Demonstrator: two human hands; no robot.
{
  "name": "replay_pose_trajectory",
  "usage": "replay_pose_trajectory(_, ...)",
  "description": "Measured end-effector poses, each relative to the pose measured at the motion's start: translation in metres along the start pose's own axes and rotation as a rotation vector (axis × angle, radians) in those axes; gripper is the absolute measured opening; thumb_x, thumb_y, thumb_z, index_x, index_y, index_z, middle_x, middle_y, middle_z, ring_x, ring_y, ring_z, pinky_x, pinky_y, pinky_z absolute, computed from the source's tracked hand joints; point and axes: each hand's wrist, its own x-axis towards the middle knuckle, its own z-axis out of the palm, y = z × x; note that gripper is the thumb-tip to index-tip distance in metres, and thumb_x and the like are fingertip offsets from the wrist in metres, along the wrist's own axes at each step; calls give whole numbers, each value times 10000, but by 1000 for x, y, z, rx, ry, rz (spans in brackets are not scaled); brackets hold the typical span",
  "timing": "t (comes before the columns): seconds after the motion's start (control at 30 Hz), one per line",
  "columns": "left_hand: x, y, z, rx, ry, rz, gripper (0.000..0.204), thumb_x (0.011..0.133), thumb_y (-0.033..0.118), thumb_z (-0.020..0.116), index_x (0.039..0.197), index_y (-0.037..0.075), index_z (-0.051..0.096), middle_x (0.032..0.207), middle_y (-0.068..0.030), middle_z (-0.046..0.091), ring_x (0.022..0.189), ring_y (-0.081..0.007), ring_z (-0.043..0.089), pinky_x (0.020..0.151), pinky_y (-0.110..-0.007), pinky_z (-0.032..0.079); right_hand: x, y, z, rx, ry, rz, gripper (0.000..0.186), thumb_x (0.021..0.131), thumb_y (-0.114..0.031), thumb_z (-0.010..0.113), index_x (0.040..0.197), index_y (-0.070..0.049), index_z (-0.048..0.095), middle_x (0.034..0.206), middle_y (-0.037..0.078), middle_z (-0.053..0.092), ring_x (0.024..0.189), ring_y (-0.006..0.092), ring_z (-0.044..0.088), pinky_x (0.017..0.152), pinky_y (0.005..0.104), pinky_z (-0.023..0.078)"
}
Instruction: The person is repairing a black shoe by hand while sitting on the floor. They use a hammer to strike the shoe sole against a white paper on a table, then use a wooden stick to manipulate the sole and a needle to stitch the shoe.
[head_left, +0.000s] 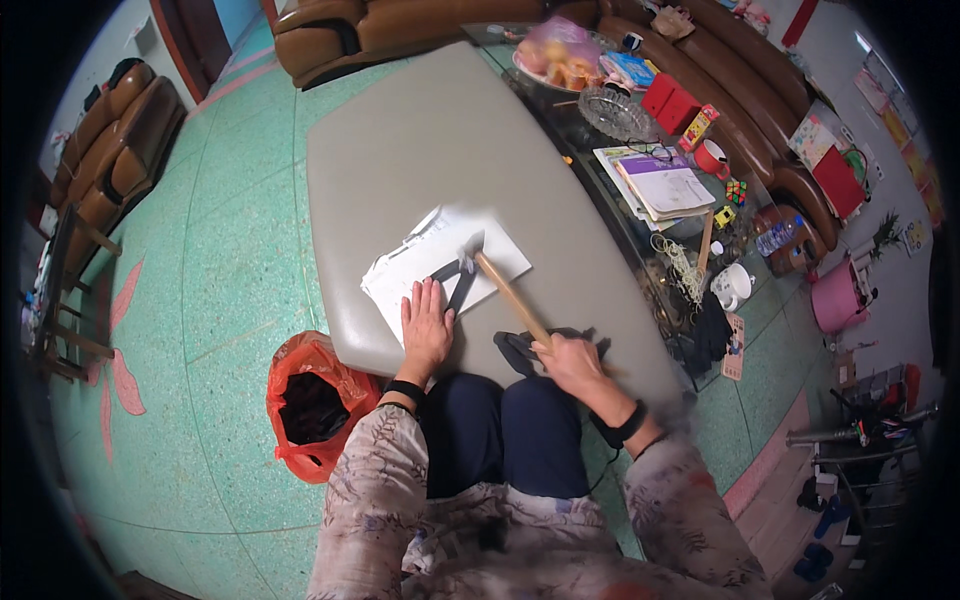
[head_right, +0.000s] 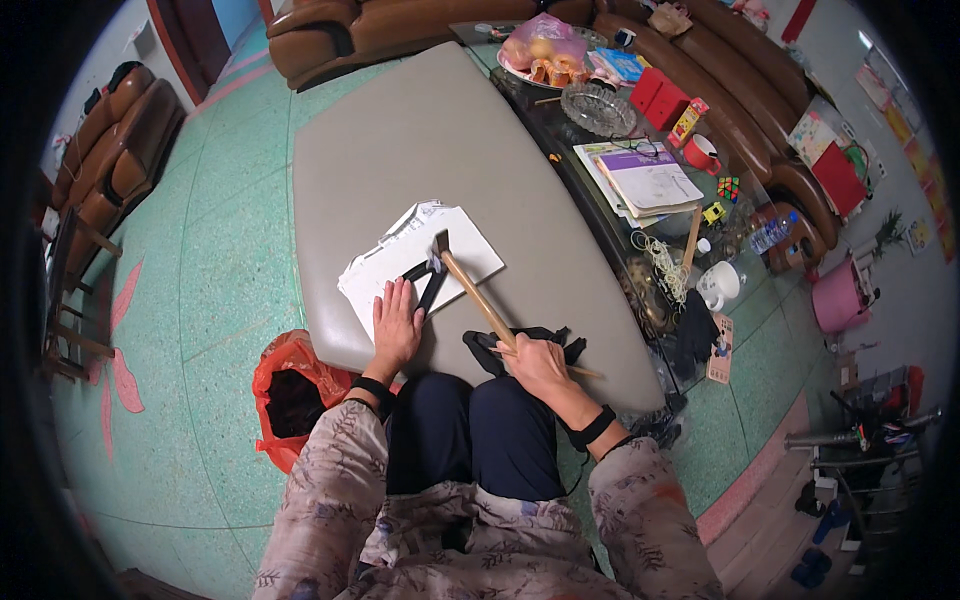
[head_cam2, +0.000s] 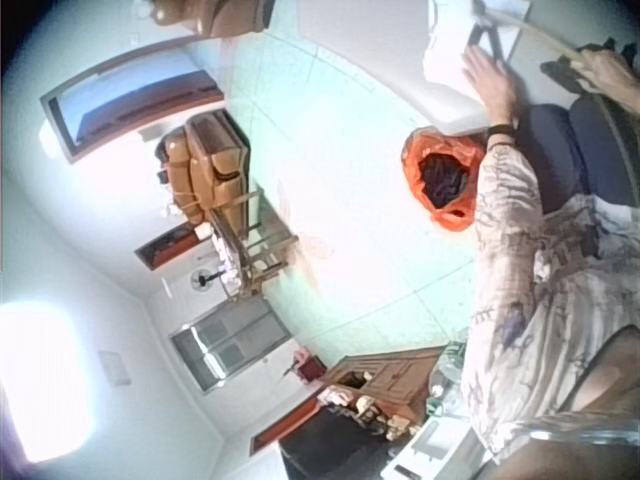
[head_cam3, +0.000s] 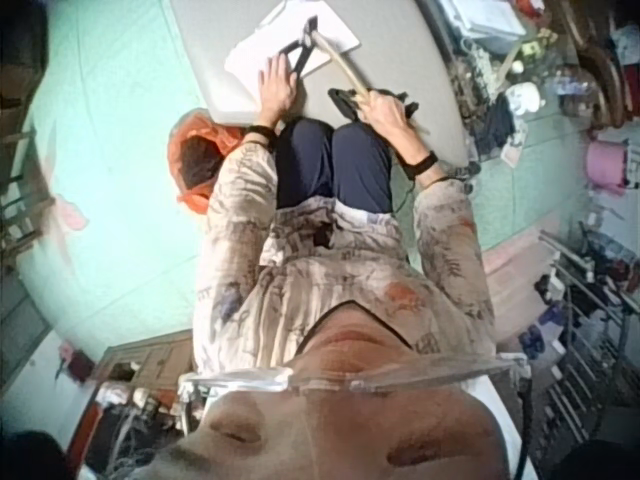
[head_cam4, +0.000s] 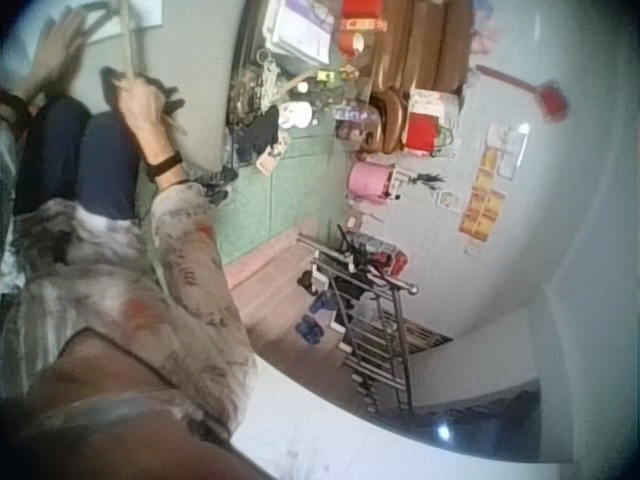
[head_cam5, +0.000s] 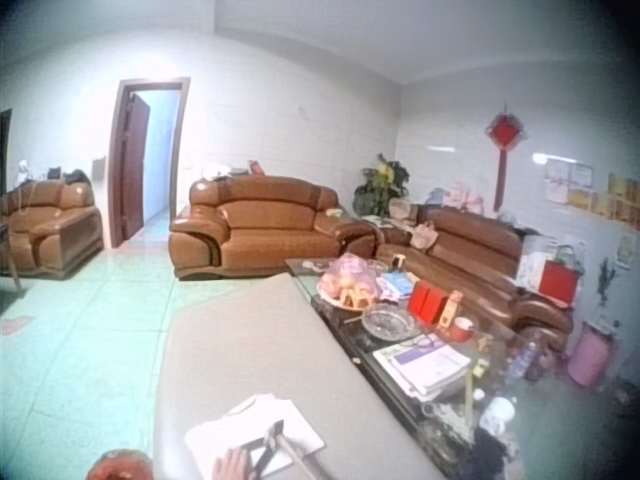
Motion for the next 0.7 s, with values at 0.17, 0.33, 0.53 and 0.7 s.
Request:
replay_pose_trajectory(0.17,1,5,-2,-19,-37,-4,589,888,301,474,1390,45,301,1468,-103,266,1379,-275,180,1116,-439,115,-9,19,16,-81,-10,-83,384,877,-337,561,700,5,563,561,203,565,546,384,587,523,476,460)
replay_pose_trajectory(0.33,3,0,-2,-21,-27,-19,593,879,306,487,1386,55,312,1464,-99,275,1377,-270,187,1114,-440,124,-10,3,0,-21,91,-151,374,866,-327,577,677,-6,545,538,187,565,500,374,578,484,455,467)
replay_pose_trajectory(0.53,2,0,-6,-33,-81,-18,605,870,303,485,1393,61,302,1468,-97,269,1381,-259,179,1115,-429,126,-10,11,-5,-115,17,-210,391,863,-345,579,676,-4,538,526,181,555,499,369,579,470,450,460)
replay_pose_trajectory(0.7,3,-3,-7,-18,-98,-2,607,846,226,466,1403,72,281,1474,-92,255,1382,-257,180,1112,-436,137,-20,15,6,-78,40,-197,405,872,-358,569,671,-9,526,518,192,541,497,372,573,468,447,456)
